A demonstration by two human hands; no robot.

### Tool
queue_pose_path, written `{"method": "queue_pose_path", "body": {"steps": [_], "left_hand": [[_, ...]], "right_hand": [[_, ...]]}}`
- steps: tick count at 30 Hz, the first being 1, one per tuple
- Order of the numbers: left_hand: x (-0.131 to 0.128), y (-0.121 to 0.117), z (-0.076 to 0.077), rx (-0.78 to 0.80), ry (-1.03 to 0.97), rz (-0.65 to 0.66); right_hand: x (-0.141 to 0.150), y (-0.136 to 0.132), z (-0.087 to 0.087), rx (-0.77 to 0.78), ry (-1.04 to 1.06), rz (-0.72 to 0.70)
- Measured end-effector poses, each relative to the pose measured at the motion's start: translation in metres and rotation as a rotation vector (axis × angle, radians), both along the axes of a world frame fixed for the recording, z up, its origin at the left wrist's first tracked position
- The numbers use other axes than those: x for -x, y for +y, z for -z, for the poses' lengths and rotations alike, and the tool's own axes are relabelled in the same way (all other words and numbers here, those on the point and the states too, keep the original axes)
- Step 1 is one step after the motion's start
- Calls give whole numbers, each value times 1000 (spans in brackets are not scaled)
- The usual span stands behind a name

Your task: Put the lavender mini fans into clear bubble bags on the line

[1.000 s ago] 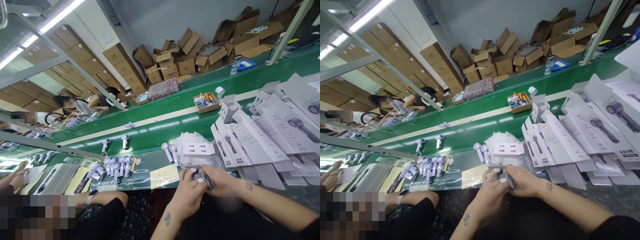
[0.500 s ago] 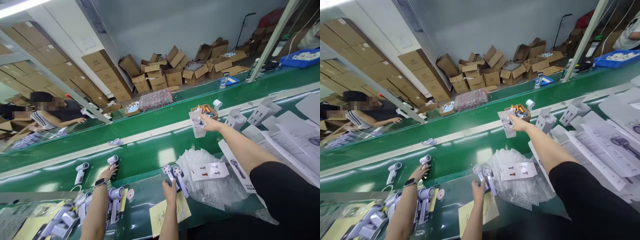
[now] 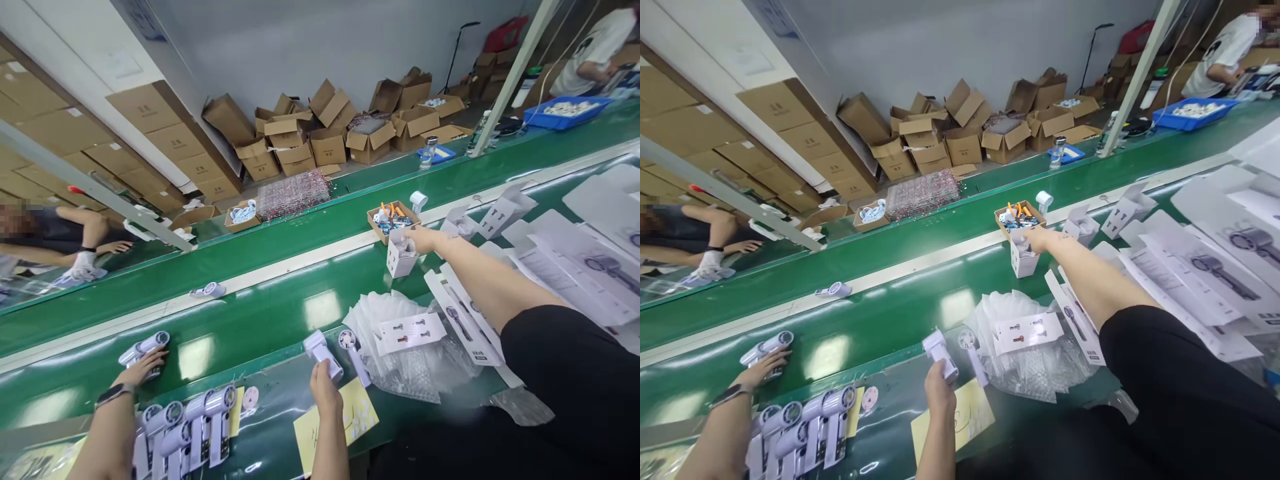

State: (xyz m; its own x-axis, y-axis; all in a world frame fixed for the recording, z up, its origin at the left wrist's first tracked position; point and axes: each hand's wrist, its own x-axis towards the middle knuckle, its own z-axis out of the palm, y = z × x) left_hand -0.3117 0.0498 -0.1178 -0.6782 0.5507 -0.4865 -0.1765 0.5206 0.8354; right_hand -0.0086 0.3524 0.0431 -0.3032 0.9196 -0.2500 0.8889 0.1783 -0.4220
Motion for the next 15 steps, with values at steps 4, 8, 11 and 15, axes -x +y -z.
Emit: {"method": "queue_pose_path", "body": {"steps": [4,8,11,15], "left_hand": [[-44,-12,-65,-464,-273,42],[-108,-28,-104,-668,-346,386],[-148,-42,-91,-563,-329,558],[-200,-48,-49,-339,29,859]], "right_hand": [[23,-73,-25,24,103,-25],[46,-189,-9,613,799,-227],[31,-247,2,733,1232,-72],[-36,-278,-7,660,1381,180]]}}
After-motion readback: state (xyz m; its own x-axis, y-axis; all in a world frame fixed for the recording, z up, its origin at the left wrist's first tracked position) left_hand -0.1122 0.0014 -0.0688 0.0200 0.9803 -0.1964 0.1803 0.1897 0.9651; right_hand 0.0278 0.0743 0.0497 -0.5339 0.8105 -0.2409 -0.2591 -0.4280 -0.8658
